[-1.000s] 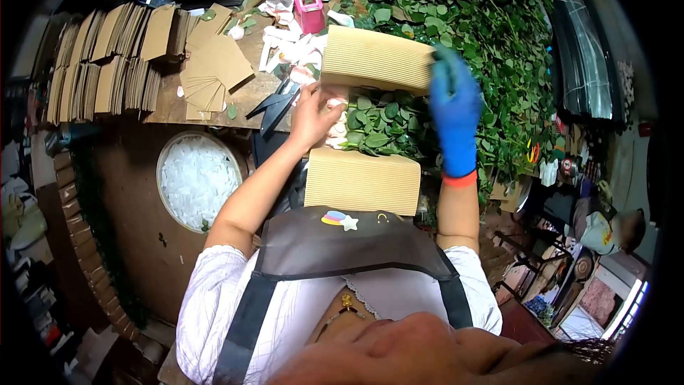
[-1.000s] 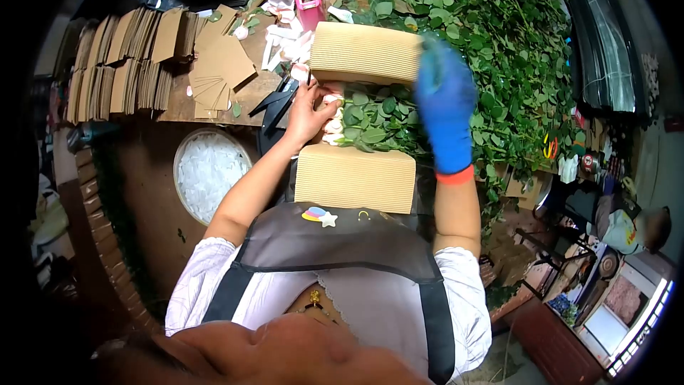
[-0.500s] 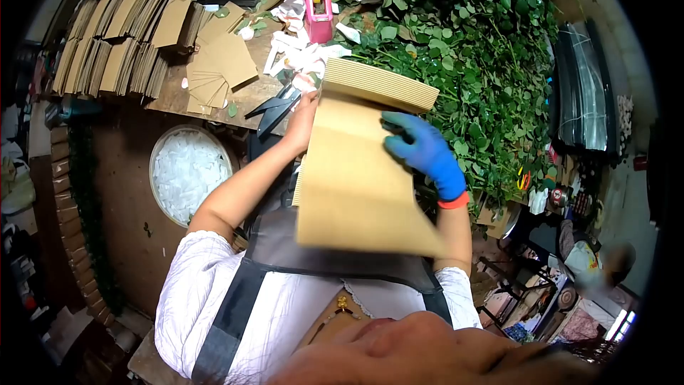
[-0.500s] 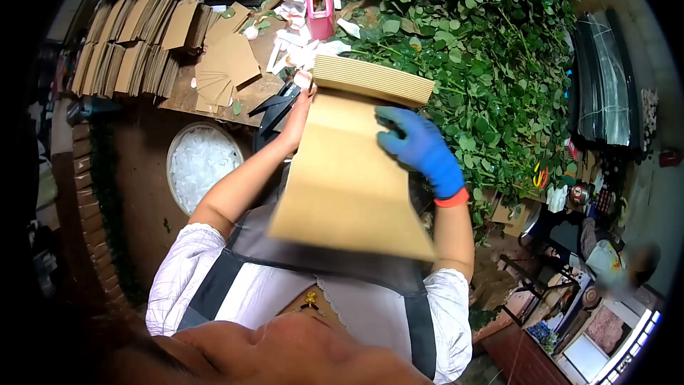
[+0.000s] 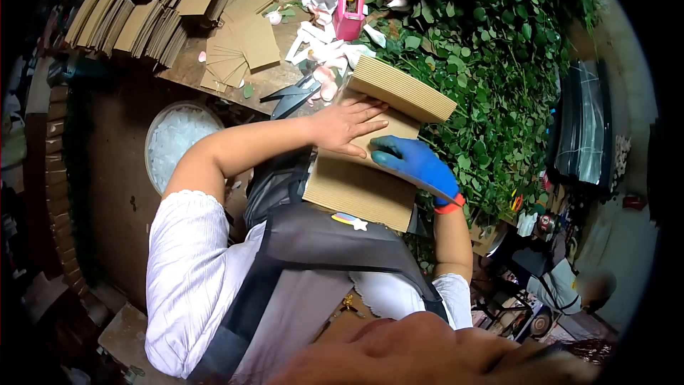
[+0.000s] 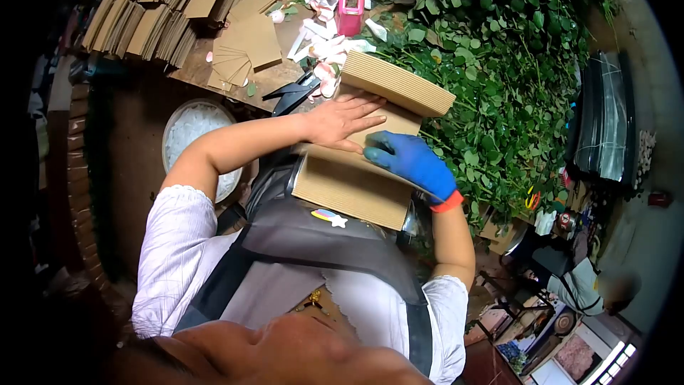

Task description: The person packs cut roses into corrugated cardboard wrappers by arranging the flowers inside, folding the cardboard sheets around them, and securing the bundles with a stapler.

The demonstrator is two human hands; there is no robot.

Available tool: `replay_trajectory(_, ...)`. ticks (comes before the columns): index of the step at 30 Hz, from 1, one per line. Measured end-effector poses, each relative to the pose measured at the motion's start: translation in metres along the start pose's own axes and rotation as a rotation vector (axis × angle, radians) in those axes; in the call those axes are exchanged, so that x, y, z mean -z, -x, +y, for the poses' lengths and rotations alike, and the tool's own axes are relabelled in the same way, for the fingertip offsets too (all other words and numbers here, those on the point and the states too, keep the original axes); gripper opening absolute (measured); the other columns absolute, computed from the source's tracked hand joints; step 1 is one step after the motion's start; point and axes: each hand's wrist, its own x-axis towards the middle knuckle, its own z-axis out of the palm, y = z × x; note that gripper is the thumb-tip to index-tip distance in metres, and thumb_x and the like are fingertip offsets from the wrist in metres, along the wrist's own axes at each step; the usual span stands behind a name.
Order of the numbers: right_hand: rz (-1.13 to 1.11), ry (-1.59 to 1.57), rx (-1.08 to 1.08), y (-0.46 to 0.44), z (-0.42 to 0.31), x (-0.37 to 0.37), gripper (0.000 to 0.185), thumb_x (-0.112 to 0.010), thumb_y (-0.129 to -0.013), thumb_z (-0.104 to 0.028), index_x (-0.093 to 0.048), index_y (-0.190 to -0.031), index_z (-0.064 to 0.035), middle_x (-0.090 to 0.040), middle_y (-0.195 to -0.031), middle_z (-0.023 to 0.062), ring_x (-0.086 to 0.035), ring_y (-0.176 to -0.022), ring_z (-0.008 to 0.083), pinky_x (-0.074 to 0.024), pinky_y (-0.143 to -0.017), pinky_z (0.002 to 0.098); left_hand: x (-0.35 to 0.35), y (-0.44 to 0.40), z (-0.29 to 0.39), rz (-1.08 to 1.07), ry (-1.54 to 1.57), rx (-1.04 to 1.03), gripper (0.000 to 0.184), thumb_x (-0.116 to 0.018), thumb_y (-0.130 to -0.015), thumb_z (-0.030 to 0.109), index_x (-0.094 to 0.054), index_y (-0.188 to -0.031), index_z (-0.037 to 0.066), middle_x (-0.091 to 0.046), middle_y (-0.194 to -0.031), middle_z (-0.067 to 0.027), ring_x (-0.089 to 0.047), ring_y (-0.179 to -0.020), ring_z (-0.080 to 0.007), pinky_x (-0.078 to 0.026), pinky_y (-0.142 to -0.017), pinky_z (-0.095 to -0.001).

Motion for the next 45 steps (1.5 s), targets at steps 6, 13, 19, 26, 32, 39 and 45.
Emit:
replay_trajectory(6, 0.111, 0.556, 0.272, 0.009, -0.025, -0.044, 0.053, -0.074, -0.081, -0.033, -0.062, -0.128, -0.0117, -0.067, -0.108, 0.0138, -0.066, -0.095, 0.0317, -0.0535, -0.086, 0.047, -0.002, 0.0, 0.003, -0.057, -0.032, 0.012, 0.078, -0.054, -0.092, 0.059, -0.035, -0.159, 0.025, -0.023, -0.165, -0.0219, -0.031, -0.148, -0.0412, -0.029, -0.118, -0.052)
replay_trajectory(13, 0.183, 0.275, 0.494, -0.043, -0.069, -0.046, 0.054, -0.068, -0.086, -0.036, -0.058, -0.135, -0.0138, -0.067, -0.109, 0.0153, -0.067, -0.091, 0.0346, -0.0527, -0.079, 0.0455, -0.02, 0.003, -0.006, 0.099, -0.051, -0.027, 0.068, -0.054, -0.093, 0.036, -0.035, -0.158, 0.03, -0.025, -0.165, -0.0211, -0.028, -0.151, -0.0393, -0.029, -0.119, -0.0514)
replay_trajectory(19, 0.515, 0.71, 0.395, -0.249, -0.122, -0.089, 0.083, -0.065, -0.089, -0.049, -0.036, -0.151, -0.0023, -0.059, -0.13, 0.0227, -0.066, -0.097, 0.0352, -0.0519, -0.082, 0.0449, -0.02, 0.004, 0.0, 0.107, 0.182, 0.049, 0.063, -0.049, -0.097, 0.036, -0.035, -0.158, 0.029, -0.026, -0.164, -0.0217, -0.03, -0.15, -0.0394, -0.029, -0.119, -0.0533)
replay_trajectory(26, 0.37, 0.323, -0.015, -0.34, -0.111, -0.095, 0.089, -0.065, -0.087, -0.041, -0.028, -0.152, 0.0063, -0.062, -0.126, 0.0277, -0.063, -0.111, 0.0399, -0.0498, -0.097, 0.0454, -0.034, 0.002, -0.007, 0.118, 0.026, -0.008, 0.06, -0.049, -0.1, 0.04, -0.037, -0.157, 0.026, -0.027, -0.164, -0.0233, -0.032, -0.148, -0.0402, -0.027, -0.119, -0.0553)
replay_trajectory(32, 0.503, 0.051, 0.034, -0.286, -0.093, -0.076, 0.055, -0.065, -0.083, -0.028, -0.054, -0.133, -0.0075, -0.07, -0.106, 0.019, -0.068, -0.098, 0.0362, -0.0531, -0.089, 0.0431, -0.003, -0.003, 0.005, -0.037, 0.215, 0.133, 0.075, -0.055, -0.096, 0.046, -0.034, -0.156, 0.007, -0.033, -0.161, -0.0196, -0.035, -0.147, -0.0355, -0.026, -0.122, -0.0458)
replay_trajectory(39, 0.71, 0.198, 0.644, -0.19, -0.141, -0.032, 0.025, -0.071, -0.082, -0.015, -0.067, -0.107, -0.0181, -0.066, -0.089, 0.0083, -0.065, -0.084, 0.0296, -0.0506, -0.073, 0.0417, -0.015, 0.004, 0.005, 0.105, 0.188, 0.057, 0.072, -0.062, -0.093, 0.048, -0.043, -0.151, 0.01, -0.042, -0.154, -0.0229, -0.043, -0.138, -0.0388, -0.031, -0.118, -0.0499)
replay_trajectory(45, 0.561, -0.101, 0.504, -0.035, -0.105, 0.005, 0.021, -0.069, -0.082, 0.0, -0.074, -0.102, -0.0076, -0.071, -0.098, 0.0077, -0.066, -0.088, 0.0189, -0.0536, -0.08, 0.0319, 0.006, -0.004, 0.007, 0.104, 0.361, 0.053, 0.075, -0.075, -0.077, 0.053, -0.057, -0.138, 0.012, -0.053, -0.141, -0.0182, -0.047, -0.132, -0.0377, -0.036, -0.111, -0.0528)
